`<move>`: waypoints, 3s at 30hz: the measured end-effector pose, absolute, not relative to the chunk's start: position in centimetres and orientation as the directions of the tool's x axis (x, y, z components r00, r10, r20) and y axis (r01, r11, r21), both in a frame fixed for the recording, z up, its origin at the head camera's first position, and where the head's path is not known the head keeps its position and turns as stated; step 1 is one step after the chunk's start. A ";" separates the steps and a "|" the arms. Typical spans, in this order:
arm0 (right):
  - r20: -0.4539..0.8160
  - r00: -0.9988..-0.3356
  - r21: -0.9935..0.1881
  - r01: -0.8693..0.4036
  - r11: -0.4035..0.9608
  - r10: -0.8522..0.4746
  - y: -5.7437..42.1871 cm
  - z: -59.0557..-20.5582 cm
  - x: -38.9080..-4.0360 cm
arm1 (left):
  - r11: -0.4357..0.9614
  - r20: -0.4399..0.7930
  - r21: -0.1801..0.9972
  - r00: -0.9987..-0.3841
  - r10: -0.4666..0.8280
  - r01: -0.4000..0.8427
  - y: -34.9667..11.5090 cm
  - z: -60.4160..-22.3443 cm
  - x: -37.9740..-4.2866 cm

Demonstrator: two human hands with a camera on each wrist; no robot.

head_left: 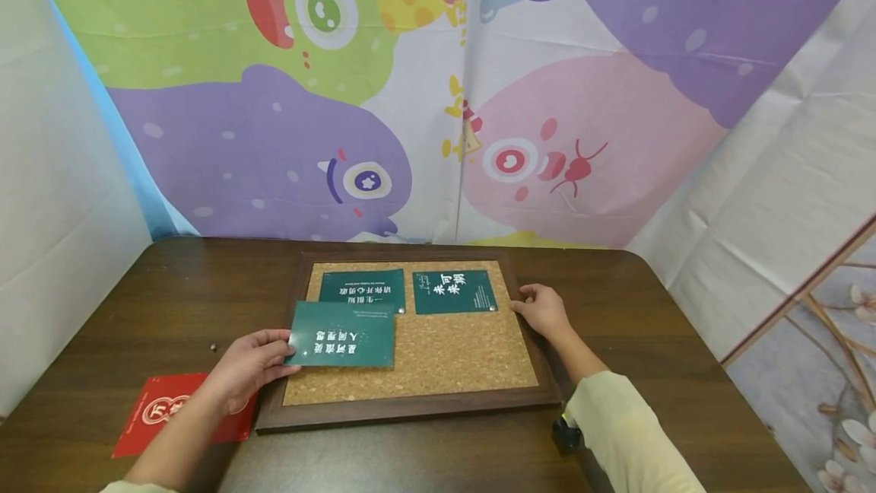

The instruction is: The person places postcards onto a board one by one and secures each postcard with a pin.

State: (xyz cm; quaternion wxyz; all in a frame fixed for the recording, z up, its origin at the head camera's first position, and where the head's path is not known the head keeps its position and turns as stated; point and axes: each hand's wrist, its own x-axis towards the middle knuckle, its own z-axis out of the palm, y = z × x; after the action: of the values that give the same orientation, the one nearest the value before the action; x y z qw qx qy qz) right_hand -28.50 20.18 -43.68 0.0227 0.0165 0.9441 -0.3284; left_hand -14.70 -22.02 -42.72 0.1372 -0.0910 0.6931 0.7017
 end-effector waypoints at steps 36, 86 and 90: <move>-0.063 -0.998 -0.614 0.055 0.787 0.020 20.0 -43.3 -28.3 | 0.206 -0.350 0.914 -0.936 -0.031 -0.349 -20.7 -42.0 -14.5; -0.047 -0.999 -0.609 0.040 0.793 0.014 20.2 -43.5 -28.4 | 0.523 -0.285 0.796 -0.951 -0.121 -0.305 -18.9 -42.4 -14.6; -0.047 -0.999 -0.609 0.041 0.792 0.015 20.2 -43.5 -28.4 | 0.528 -0.279 0.793 -0.952 -0.129 -0.304 -18.9 -42.5 -14.6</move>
State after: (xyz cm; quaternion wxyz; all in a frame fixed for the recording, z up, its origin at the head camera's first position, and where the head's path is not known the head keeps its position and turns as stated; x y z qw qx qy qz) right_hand -28.41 20.21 -43.49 0.0199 0.0148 0.9463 -0.3223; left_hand -14.60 -18.91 -42.50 0.0932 -0.1246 0.8690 0.4698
